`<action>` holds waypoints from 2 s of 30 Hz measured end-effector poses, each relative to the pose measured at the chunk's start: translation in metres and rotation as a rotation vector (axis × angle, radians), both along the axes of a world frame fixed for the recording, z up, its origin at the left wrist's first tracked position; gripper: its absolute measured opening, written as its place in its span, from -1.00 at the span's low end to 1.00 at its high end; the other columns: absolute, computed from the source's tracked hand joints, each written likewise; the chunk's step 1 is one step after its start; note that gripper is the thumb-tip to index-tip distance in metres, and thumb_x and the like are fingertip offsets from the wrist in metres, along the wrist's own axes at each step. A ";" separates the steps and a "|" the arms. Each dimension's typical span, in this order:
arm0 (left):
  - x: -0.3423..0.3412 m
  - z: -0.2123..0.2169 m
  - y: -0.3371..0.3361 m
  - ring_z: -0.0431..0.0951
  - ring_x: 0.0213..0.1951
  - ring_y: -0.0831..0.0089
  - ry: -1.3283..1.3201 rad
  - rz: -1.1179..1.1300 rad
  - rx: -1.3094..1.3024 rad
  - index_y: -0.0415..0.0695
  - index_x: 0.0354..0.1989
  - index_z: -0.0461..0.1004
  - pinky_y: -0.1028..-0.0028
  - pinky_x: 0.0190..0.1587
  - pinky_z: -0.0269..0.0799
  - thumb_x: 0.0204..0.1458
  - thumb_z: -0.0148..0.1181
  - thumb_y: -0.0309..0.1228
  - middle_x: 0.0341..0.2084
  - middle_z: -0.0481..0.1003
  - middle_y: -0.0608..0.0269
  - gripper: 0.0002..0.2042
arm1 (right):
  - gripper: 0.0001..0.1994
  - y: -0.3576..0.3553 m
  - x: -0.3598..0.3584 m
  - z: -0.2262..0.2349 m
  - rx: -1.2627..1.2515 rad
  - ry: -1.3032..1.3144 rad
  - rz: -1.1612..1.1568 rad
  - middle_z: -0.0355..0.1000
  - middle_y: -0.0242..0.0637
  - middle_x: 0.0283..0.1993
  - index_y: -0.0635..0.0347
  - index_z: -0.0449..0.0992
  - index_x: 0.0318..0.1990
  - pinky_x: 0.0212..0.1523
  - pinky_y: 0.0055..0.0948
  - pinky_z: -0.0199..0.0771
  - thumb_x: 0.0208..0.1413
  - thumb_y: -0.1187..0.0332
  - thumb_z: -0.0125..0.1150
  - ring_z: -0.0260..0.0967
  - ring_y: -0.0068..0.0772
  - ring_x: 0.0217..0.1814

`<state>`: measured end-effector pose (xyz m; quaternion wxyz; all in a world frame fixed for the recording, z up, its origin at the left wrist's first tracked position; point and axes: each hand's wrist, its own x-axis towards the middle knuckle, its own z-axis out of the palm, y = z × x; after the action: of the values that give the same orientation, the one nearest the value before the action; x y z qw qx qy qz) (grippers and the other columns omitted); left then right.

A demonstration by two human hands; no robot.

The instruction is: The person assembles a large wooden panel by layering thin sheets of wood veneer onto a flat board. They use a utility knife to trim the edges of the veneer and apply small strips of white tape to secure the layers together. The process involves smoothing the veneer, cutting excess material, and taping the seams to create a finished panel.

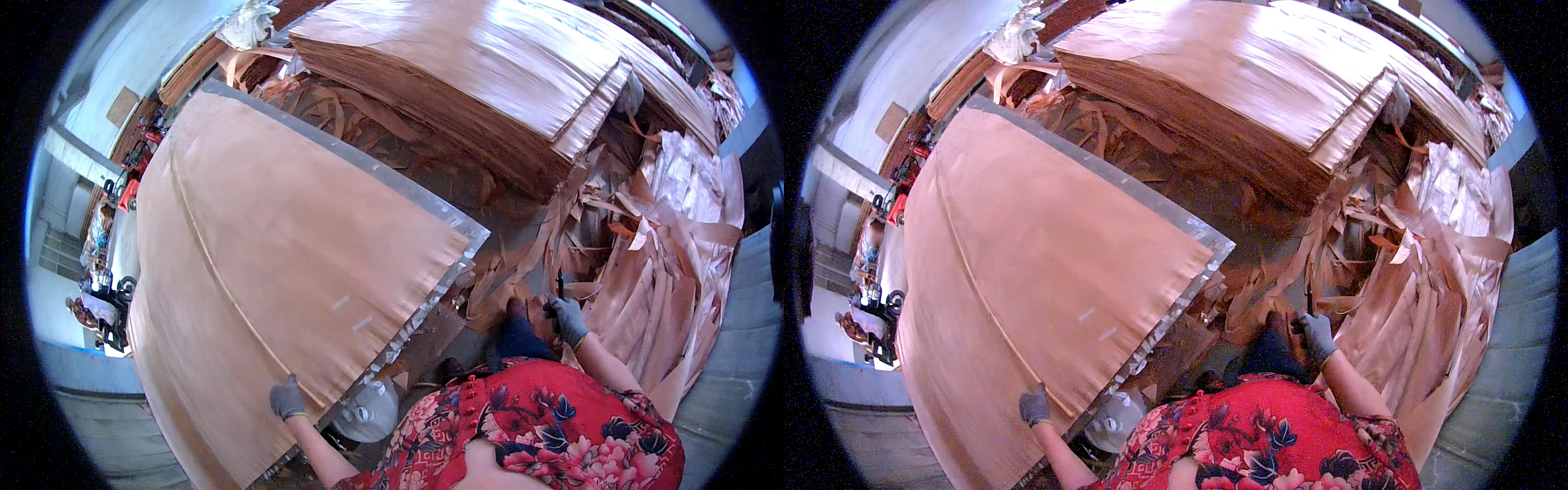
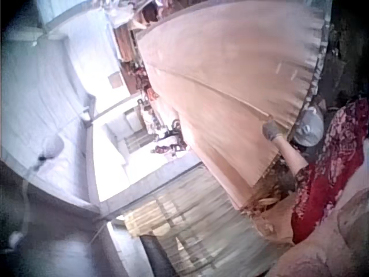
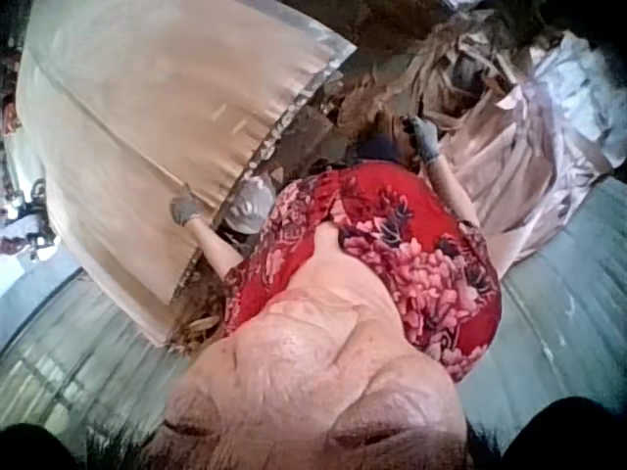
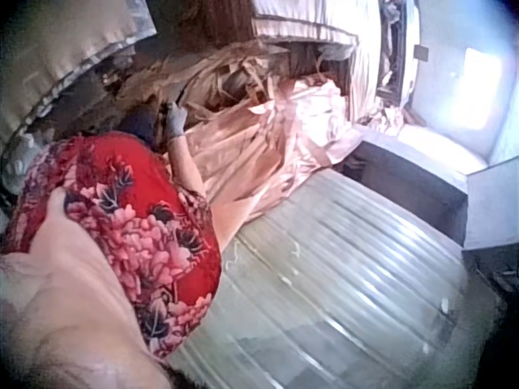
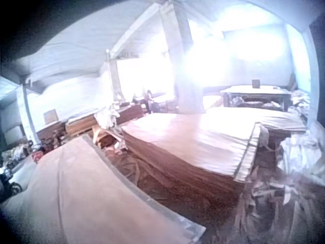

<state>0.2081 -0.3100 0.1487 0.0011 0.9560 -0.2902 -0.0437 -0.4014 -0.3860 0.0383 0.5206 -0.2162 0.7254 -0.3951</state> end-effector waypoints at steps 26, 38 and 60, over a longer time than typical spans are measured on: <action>-0.297 -0.067 -0.256 -0.27 0.24 -0.20 -0.126 -0.299 0.198 -0.27 0.26 -0.22 0.00 0.23 -0.34 -0.11 0.02 -0.06 0.21 -0.26 -0.34 -0.16 | -0.84 -0.450 -0.113 -0.008 0.055 -0.188 0.543 0.38 -0.39 -0.53 0.23 0.43 -0.31 -0.71 -0.60 0.14 0.03 0.34 0.06 0.16 -0.65 -0.69; -0.297 -0.069 -0.252 -0.30 0.26 -0.19 0.020 -0.187 0.216 -0.23 0.28 -0.26 0.02 0.25 -0.37 -0.25 0.14 -0.10 0.23 -0.30 -0.30 -0.05 | -0.84 -0.623 -0.056 -0.027 0.204 -0.043 0.671 0.35 -0.42 -0.58 0.19 0.46 -0.40 -0.68 -0.54 0.17 0.00 0.28 0.15 0.21 -0.58 -0.66; -0.260 -0.053 -0.497 0.13 0.09 -0.25 -0.538 1.002 0.172 -0.39 0.22 -0.14 0.13 -0.13 0.39 -0.06 -0.10 0.10 0.11 0.01 -0.40 -0.14 | -0.85 -1.030 0.132 -0.067 0.066 -0.005 0.804 0.39 -0.39 -0.58 0.12 0.47 -0.42 -0.73 -0.51 0.12 0.01 0.26 0.13 0.19 -0.55 -0.71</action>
<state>-0.0520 -0.8067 0.0954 -0.1300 0.9509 0.2128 0.1836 -0.2690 -1.4160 -0.0288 0.6422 -0.4647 0.5940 -0.1372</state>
